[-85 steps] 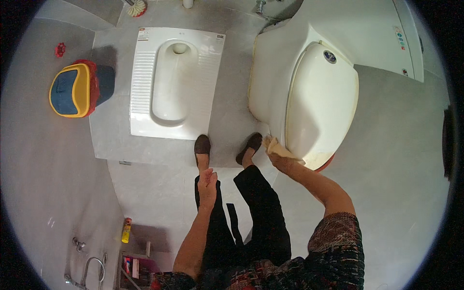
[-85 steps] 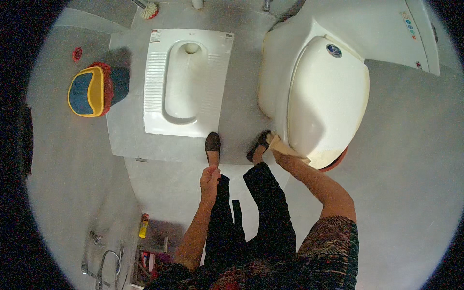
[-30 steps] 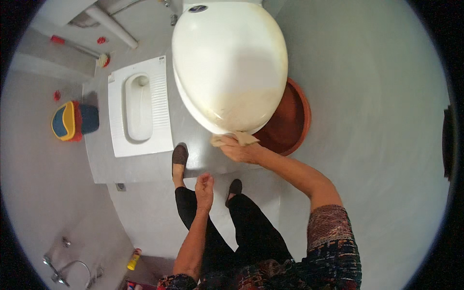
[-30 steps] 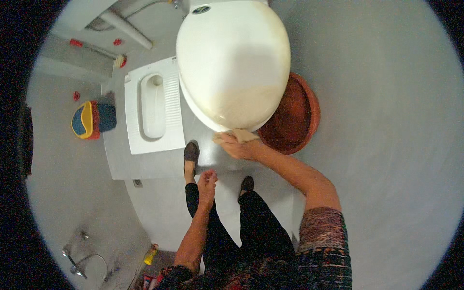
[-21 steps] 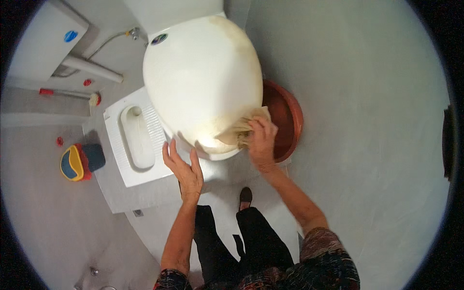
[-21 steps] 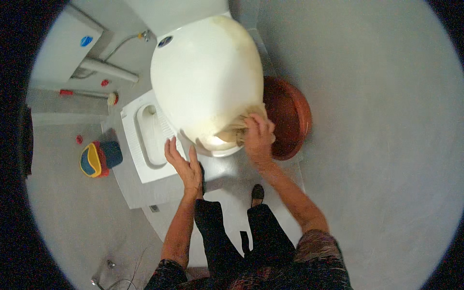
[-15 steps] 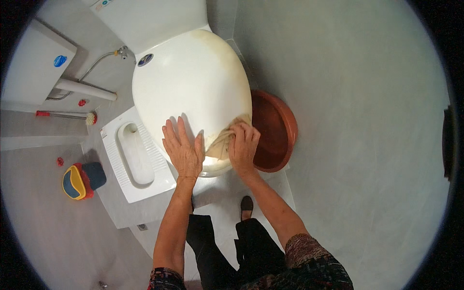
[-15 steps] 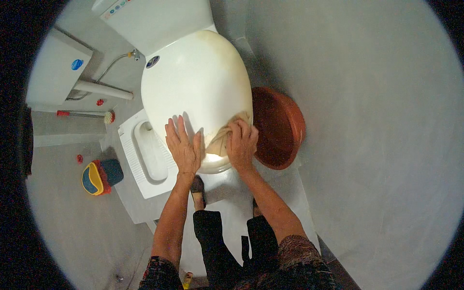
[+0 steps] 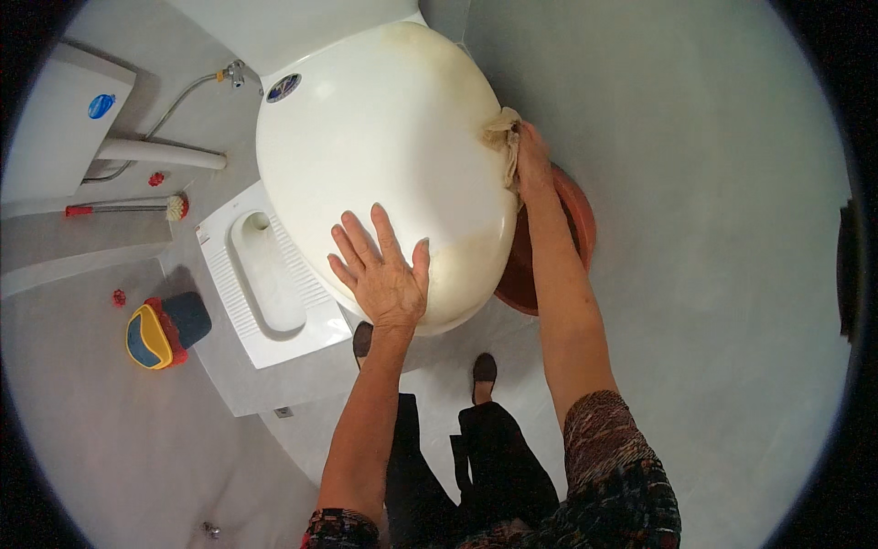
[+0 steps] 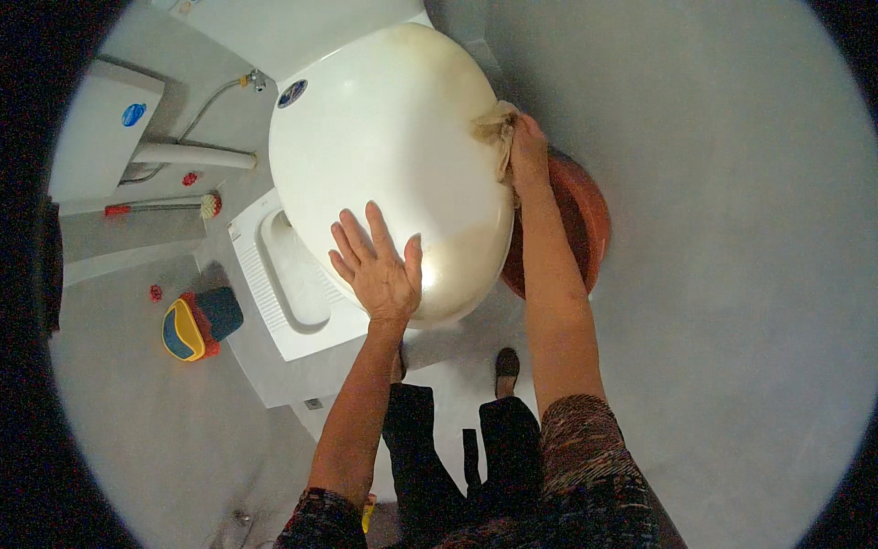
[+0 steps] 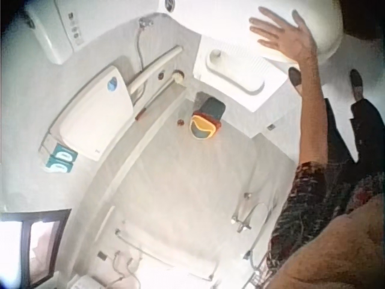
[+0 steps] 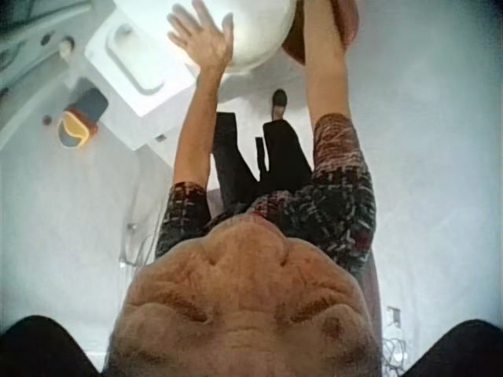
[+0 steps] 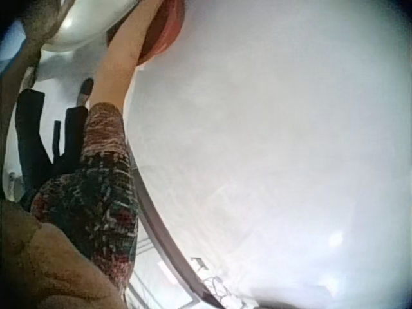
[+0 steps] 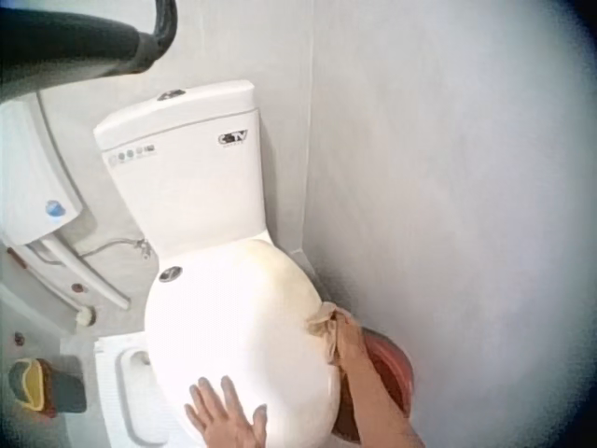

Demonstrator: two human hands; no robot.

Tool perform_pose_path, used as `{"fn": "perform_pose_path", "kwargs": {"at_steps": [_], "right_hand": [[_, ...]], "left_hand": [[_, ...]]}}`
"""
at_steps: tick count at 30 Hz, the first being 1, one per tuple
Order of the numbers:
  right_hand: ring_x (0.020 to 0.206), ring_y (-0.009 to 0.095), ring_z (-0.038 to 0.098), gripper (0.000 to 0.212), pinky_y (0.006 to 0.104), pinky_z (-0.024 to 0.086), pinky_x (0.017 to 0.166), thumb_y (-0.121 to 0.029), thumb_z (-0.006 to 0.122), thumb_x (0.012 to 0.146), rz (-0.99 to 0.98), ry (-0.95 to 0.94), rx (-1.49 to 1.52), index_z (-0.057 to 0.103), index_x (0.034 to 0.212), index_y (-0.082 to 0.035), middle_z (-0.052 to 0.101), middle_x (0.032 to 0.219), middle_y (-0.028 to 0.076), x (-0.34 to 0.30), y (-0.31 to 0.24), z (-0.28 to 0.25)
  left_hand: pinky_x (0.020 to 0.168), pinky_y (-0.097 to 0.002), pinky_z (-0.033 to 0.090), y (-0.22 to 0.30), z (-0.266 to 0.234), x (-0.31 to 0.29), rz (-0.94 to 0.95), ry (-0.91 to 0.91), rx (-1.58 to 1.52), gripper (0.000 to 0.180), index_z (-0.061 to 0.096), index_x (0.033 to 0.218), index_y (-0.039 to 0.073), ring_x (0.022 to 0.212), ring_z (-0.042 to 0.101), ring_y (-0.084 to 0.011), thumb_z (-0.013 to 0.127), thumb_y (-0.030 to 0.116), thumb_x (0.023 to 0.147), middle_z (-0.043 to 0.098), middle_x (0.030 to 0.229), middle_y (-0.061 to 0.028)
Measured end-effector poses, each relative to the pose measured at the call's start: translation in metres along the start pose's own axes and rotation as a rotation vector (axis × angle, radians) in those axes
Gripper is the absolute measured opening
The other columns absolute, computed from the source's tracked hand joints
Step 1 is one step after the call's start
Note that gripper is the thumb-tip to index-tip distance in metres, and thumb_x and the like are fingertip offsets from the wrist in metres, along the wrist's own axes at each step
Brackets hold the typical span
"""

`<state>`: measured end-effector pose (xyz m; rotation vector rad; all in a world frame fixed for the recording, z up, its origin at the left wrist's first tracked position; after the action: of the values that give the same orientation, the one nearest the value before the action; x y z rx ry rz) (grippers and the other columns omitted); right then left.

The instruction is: The person cleans a bathroom by wiping the toilet tank and seat with a cloth. They then fill a basin with water from a wall-mounted tap, wash the cloth, and wipe the surrounding walls and floor. The person repeatedly wrings out the cloth in the basin and continues wiping the wall surfaces.

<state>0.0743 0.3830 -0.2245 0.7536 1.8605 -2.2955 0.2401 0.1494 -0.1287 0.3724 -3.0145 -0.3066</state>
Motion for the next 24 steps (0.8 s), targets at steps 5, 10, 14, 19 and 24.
{"fn": "perform_pose_path", "kwargs": {"at_steps": [5, 10, 14, 19, 24], "right_hand": [[0.094, 0.022, 0.055, 0.039, 0.0326, 0.042, 0.085, -0.028, 0.036, 0.094, 0.105, 0.057, 0.012, 0.054, 0.113, 0.002, 0.058, 0.105, 0.013, -0.041, 0.065, -0.047], [0.099, 0.019, 0.051, 0.044, 0.0314, 0.042, 0.087, -0.034, 0.033, 0.097, 0.061, 0.146, 0.152, 0.044, 0.120, 0.001, 0.053, 0.111, 0.010, -0.127, 0.107, -0.056], [0.104, 0.024, 0.047, 0.037, 0.0341, 0.037, 0.092, -0.024, 0.032, 0.097, 0.123, 0.271, 0.059, 0.042, 0.120, 0.003, 0.048, 0.114, 0.014, -0.195, 0.129, -0.058], [0.109, 0.033, 0.042, 0.032, 0.0403, 0.031, 0.095, -0.013, 0.036, 0.093, -0.113, 0.242, -0.295, 0.041, 0.117, 0.006, 0.042, 0.117, 0.021, -0.180, 0.107, -0.064], [0.104, 0.023, 0.048, 0.037, 0.0296, 0.034, 0.094, -0.021, 0.038, 0.094, -0.202, -0.053, -0.169, 0.047, 0.120, 0.003, 0.052, 0.114, 0.011, -0.083, 0.047, -0.046]], "left_hand": [[0.103, -0.0592, 0.008, 0.007, 0.001, 0.002, 0.018, 0.026, 0.023, 0.070, 0.020, 0.142, 0.012, 0.134, 0.007, -0.0422, 0.041, 0.050, 0.087, 0.010, 0.145, -0.0230], [0.104, -0.0576, 0.008, 0.005, 0.000, 0.001, 0.005, 0.054, 0.039, 0.068, 0.022, 0.141, 0.013, 0.134, 0.008, -0.0405, 0.042, 0.049, 0.087, 0.012, 0.145, -0.0220], [0.105, -0.0560, 0.008, 0.005, -0.001, -0.001, 0.007, 0.073, 0.053, 0.068, 0.022, 0.141, 0.014, 0.134, 0.009, -0.0388, 0.044, 0.047, 0.086, 0.013, 0.145, -0.0211], [0.105, -0.0553, 0.008, 0.007, 0.001, 0.000, -0.003, 0.059, 0.059, 0.067, 0.023, 0.141, 0.014, 0.135, 0.008, -0.0376, 0.044, 0.046, 0.086, 0.014, 0.144, -0.0215], [0.105, -0.0555, 0.008, 0.006, 0.002, -0.001, -0.001, 0.066, 0.078, 0.068, 0.024, 0.141, 0.014, 0.134, 0.010, -0.0373, 0.047, 0.045, 0.085, 0.015, 0.144, -0.0209]]}}
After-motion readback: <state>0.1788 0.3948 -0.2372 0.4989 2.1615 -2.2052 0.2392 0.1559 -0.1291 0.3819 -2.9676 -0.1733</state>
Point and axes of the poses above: each hand's wrist, its own x-axis towards the middle knuckle, its own z-axis out of the palm, y = z × x, the point moved 10 cm from there along x, towards the middle knuckle
